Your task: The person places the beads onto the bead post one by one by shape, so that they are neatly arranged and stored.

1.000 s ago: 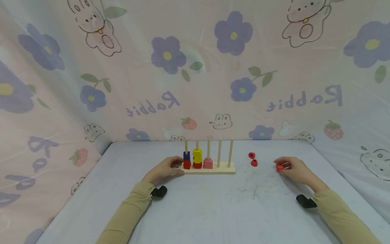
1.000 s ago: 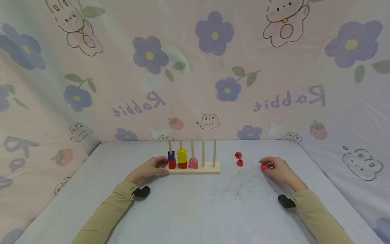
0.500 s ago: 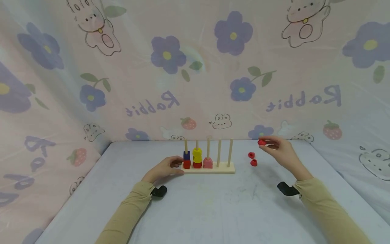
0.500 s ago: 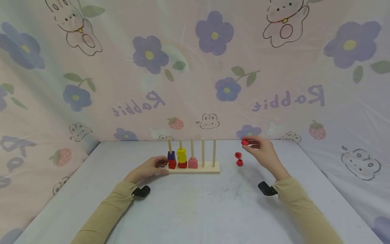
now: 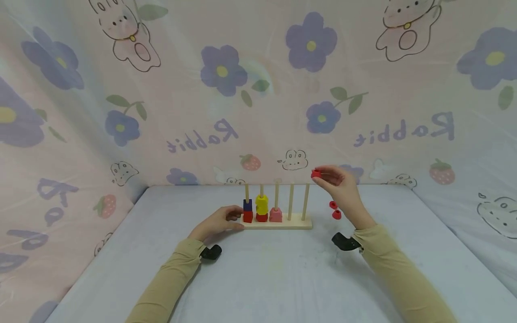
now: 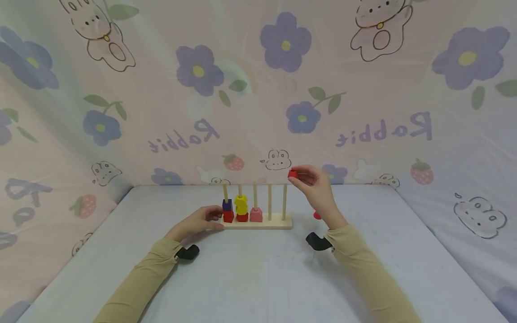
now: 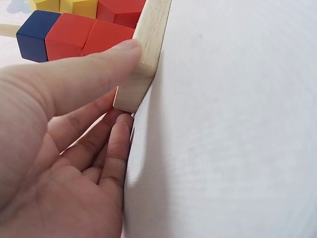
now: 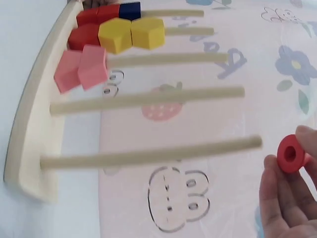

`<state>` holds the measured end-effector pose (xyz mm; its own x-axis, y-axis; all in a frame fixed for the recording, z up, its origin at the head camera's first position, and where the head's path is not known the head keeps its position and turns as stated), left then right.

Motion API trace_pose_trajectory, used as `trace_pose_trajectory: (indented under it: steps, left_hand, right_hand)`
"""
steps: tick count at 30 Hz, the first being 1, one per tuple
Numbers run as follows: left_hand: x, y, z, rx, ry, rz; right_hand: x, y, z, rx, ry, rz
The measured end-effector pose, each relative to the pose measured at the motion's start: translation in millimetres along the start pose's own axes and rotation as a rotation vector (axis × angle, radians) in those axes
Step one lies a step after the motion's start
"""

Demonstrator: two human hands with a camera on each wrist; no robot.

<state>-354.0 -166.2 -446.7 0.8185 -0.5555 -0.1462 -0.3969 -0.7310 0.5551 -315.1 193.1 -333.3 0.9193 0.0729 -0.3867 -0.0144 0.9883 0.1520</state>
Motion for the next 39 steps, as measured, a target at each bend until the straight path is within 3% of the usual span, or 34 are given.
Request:
trace_pose_trajectory:
  steps: [8, 14, 18, 31, 35, 39]
  left_hand:
    - [1.3, -0.2, -5.9, -0.024, -0.026, 0.009]
    - [2.3, 0.4, -4.8, -0.034, 0.004, -0.005]
    - [4.3, 0.5, -6.8, -0.039, 0.021, -0.01]
    - [4.6, 1.1, -5.9, -0.017, 0.031, -0.009]
    - [2.5, 0.5, -4.5, -0.011, 0.016, -0.006]
    - [0.2, 0.8, -2.3, -0.019, -0.012, 0.002]
  right_hand:
    - [-8.9, -38.0, -7.4, -0.081, 0.024, 0.069]
    - [-8.1, -53.1, -6.3, -0.078, 0.007, 0.1]
    - [-2.1, -56.1, 2.6, -0.054, -0.006, 0.112]
    - [-6.3, -56.3, -17.8, -0.02, -0.01, 0.183]
    - [-5.9, -56.1, -26.5, 0.004, -0.061, 0.155]
    - [-5.0, -56.8, -37.0, 0.025, -0.166, 0.136]
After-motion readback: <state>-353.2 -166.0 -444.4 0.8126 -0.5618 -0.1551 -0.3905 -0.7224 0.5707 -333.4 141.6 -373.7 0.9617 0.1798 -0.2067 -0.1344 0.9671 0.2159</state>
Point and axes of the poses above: each hand's wrist, its own x-axis away from the middle knuckle, its own y-axis out of the back of the hand, z = x × y, the point moved 2 cm from there along -x, towards the middle knuckle, and after that the axes turned 10 degrees about -y, right-handed, at the moved point
